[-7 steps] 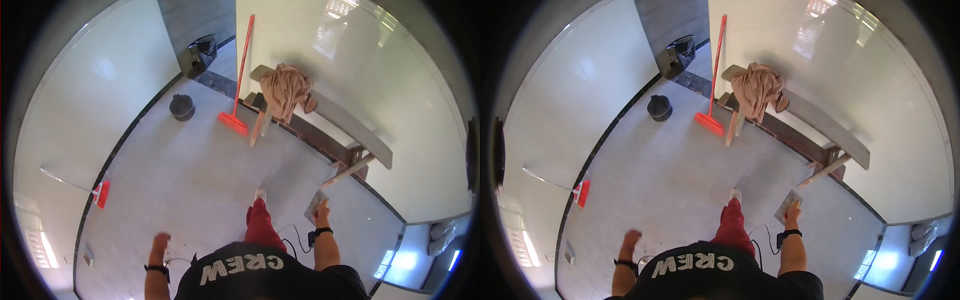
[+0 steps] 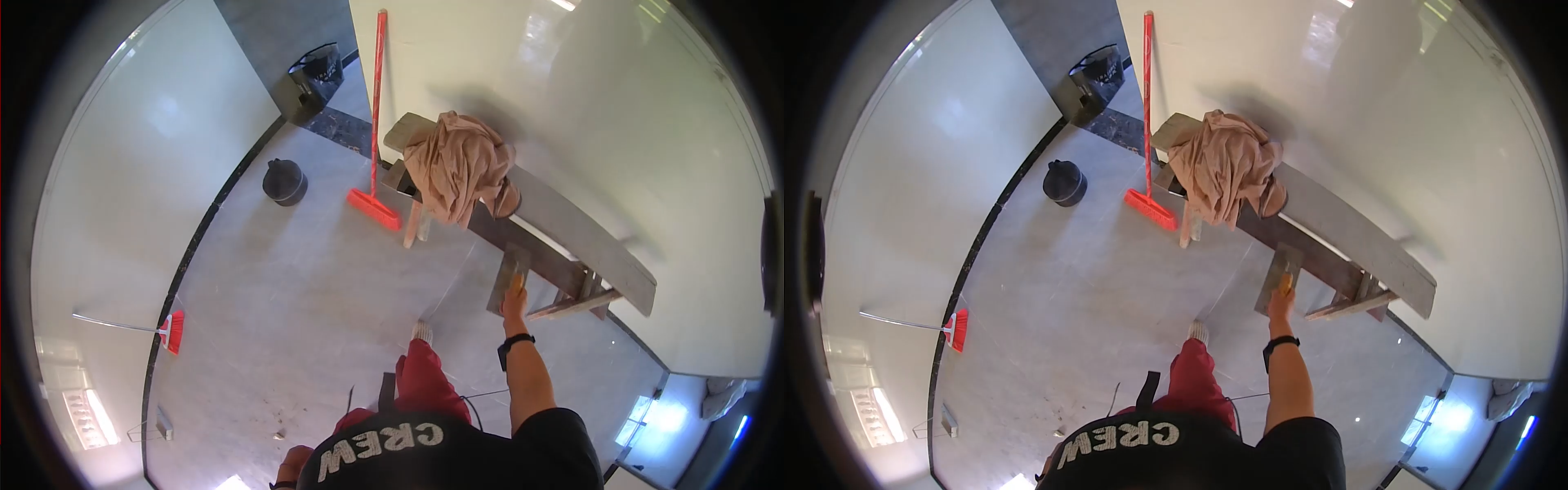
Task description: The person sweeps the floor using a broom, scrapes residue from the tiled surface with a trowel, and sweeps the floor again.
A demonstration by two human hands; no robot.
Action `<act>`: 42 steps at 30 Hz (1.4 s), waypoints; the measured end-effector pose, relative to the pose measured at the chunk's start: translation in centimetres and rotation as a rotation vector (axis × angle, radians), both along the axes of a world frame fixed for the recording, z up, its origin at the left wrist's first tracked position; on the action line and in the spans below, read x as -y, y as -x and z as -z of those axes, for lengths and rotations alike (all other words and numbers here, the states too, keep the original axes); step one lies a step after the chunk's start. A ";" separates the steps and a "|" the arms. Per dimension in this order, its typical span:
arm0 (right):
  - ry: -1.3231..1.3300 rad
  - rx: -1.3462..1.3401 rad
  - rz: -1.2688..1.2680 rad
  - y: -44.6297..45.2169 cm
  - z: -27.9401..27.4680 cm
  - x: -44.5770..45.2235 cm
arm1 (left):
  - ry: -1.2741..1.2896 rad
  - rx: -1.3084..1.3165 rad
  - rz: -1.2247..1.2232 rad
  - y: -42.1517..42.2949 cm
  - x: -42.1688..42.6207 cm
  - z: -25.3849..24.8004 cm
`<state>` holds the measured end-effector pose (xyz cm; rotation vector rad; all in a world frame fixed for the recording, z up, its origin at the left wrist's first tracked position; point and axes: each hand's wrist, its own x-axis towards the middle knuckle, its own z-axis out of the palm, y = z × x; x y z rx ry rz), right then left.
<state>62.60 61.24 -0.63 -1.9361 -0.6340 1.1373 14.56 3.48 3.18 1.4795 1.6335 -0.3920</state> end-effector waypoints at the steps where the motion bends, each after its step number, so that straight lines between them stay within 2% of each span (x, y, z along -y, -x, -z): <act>1: 0.030 0.023 -0.040 0.7 -0.1 -2.6 | -0.090 -0.017 -0.112 -1.0 -2.9 -2.9; 2: 0.044 0.023 -0.054 0.5 2.1 -5.4 | -0.185 -0.027 -0.221 -2.5 -7.4 -7.4; 3: 0.039 0.154 -0.144 -0.2 6.5 -8.7 | -0.207 0.052 -0.531 -3.2 -10.4 -8.4; 4: 0.039 0.218 -0.193 -0.2 8.0 -10.8 | -0.274 0.145 -0.843 -3.9 -13.4 -9.4; 5: 0.037 0.283 -0.240 -0.1 9.5 -12.9 | -0.161 0.158 -1.186 -5.0 -18.1 -11.9; 6: 0.018 0.185 -0.178 0.5 9.5 -14.3 | -0.039 0.169 -1.524 -5.7 -21.7 -13.6; 11: 0.038 -0.113 -0.015 2.3 10.7 -18.7 | -0.074 0.146 -1.404 -5.3 -26.9 -13.2; 15: 0.136 0.150 -0.287 -1.2 20.0 -19.0 | 0.020 0.100 -1.313 -5.2 -27.7 -12.2; 16: 0.144 0.248 -0.364 -0.5 18.7 -19.0 | 0.013 0.092 -1.331 -5.0 -27.7 -12.0; 17: 0.151 0.349 -0.436 0.2 17.2 -18.9 | 0.007 0.052 -1.229 -4.6 -27.6 -11.8; 18: 0.144 0.483 -0.508 0.8 12.9 -18.2 | -0.001 0.015 -1.126 -4.1 -27.4 -11.6; 20: 0.092 0.686 -0.427 2.2 8.0 -16.3 | -0.041 0.016 -1.165 -2.9 -27.5 -11.5; 22: 0.066 0.758 -0.345 2.5 7.3 -14.3 | -0.083 0.024 -1.199 -1.8 -28.2 -11.0; 24: 0.040 0.755 -0.469 4.1 5.4 -12.0 | -0.107 -0.024 -1.223 0.0 -29.2 -10.4; 26: 0.146 0.716 -0.653 7.5 3.5 -9.9 | -0.113 0.006 -1.283 1.7 -30.8 -9.4; 28: 0.055 0.600 -0.944 11.1 2.1 -8.5 | -0.106 0.095 -1.335 3.9 -32.6 -8.1; 32: -0.157 0.452 -1.089 21.0 -3.7 -8.4 | -0.080 0.154 -1.222 10.1 -37.0 -4.5; 34: -0.263 0.291 -1.096 26.5 -7.6 -10.7 | -0.027 0.163 -0.859 14.5 -39.6 -2.2; 35: -0.267 0.309 -1.091 28.9 -8.9 -12.3 | -0.034 0.180 -0.853 17.0 -41.3 -0.7; 37: -0.444 0.289 -1.071 33.0 -11.1 -14.8 | -0.270 -0.004 -0.168 21.5 -43.7 1.1; 38: -0.443 0.305 -1.076 34.8 -12.3 -16.6 | -0.235 0.019 -0.368 22.8 -46.0 -0.3; 39: -0.564 0.336 -1.089 36.5 -13.5 -18.7 | -0.198 0.040 -0.569 23.9 -49.0 -2.5; 40: -0.683 0.362 -1.101 38.3 -14.8 -20.8 | -0.235 0.025 -0.520 25.5 -51.2 -2.3; 42: -0.496 0.390 -1.005 41.8 -17.8 -25.6 | -0.293 0.001 -0.467 28.3 -55.1 -2.6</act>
